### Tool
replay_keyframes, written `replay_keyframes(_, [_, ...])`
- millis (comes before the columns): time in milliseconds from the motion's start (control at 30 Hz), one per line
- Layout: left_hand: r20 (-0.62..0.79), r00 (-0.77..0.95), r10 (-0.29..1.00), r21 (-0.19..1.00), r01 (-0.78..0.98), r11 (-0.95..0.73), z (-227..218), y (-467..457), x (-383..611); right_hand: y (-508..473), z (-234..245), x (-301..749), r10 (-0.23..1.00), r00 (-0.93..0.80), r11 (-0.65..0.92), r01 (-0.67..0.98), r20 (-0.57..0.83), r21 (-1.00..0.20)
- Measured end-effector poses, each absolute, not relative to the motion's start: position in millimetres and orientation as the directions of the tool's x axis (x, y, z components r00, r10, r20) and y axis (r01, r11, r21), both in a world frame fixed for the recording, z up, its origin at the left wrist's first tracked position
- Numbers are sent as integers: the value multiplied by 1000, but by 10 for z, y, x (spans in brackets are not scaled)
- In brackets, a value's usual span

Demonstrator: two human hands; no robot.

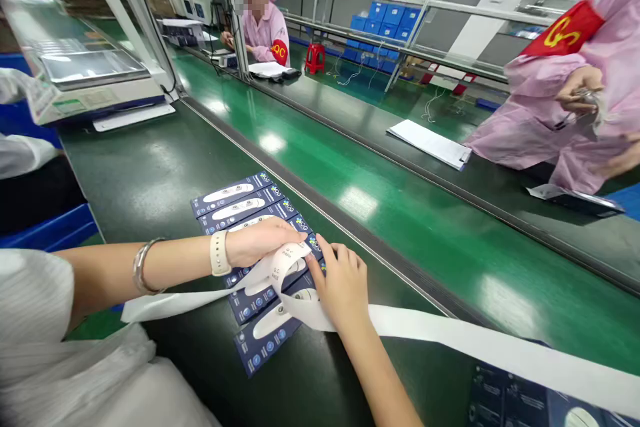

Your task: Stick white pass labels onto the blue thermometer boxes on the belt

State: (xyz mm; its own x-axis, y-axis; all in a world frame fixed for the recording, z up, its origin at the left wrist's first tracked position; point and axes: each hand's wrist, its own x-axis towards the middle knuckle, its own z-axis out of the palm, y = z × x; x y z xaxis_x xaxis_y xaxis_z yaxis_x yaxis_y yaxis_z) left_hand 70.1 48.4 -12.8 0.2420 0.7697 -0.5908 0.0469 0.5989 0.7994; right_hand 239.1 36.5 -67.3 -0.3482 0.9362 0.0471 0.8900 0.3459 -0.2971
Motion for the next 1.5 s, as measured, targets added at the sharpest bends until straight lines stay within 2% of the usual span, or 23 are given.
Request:
replay_keyframes(67, [-576, 276, 770, 804, 19, 594, -140, 469, 680, 423, -663, 2387, 952, -305, 275, 896, -33, -349])
replay_keyframes(133, [-554, 303, 775, 811, -12, 585, -165, 455, 670, 442, -651, 2396, 966, -258, 228, 902, -35, -367])
replay_keyframes(200, [-505, 341, 793, 833, -49, 552, -188, 434, 678, 409, -632, 2402, 978, -196, 210, 887, 77, -411])
replay_keyframes(233, [-467, 364, 806, 848, -72, 525, -196, 419, 690, 373, -620, 2400, 976, -159, 210, 858, 147, -469])
replay_keyframes(300, [-377, 405, 833, 882, -116, 456, -207, 382, 729, 272, -590, 2381, 973, -74, 203, 725, 218, -658])
replay_keyframes(367, [-288, 425, 858, 919, -130, 373, -220, 342, 783, 151, -554, 2347, 984, -8, 157, 502, 177, -851])
replay_keyframes(433, [-219, 433, 874, 953, -96, 286, -238, 304, 839, 38, -508, 2315, 994, 43, 86, 277, 102, -957])
replay_keyframes(500, [-164, 444, 881, 977, -52, 207, -256, 267, 882, -50, -456, 2299, 994, 91, 43, 129, 55, -991])
replay_keyframes(567, [-95, 434, 896, 992, -31, 121, -266, 233, 905, -109, -405, 2305, 992, 125, 20, 79, 30, -997])
replay_keyframes(667, [16, 449, 893, 999, 21, -29, -255, 198, 913, -163, -358, 2341, 992, 125, 14, 98, 26, -995])
replay_keyframes(833, [40, 437, 899, 990, 101, -93, -209, 200, 939, -223, -370, 2390, 998, 61, 11, 159, 21, -987])
replay_keyframes(967, [-33, 424, 905, 987, 156, -38, -209, 214, 1000, -239, -389, 2405, 1000, -3, -1, 234, -2, -972])
replay_keyframes(1067, [-111, 413, 904, 987, 153, 51, -244, 174, 1053, -226, -428, 2409, 999, 28, -37, 322, -30, -946])
replay_keyframes(1167, [-179, 366, 913, 980, 145, 134, -303, 95, 1088, -207, -513, 2415, 993, 116, -35, 453, 20, -891])
replay_keyframes(1300, [-239, 305, 922, 954, 251, 165, -351, 47, 1095, -193, -616, 2462, 990, 97, 26, 605, 106, -796])
replay_keyframes(1500, [-419, 271, 867, 891, 307, 335, -288, 137, 1086, -113, -645, 2661, 980, 142, 12, 656, 139, -754])
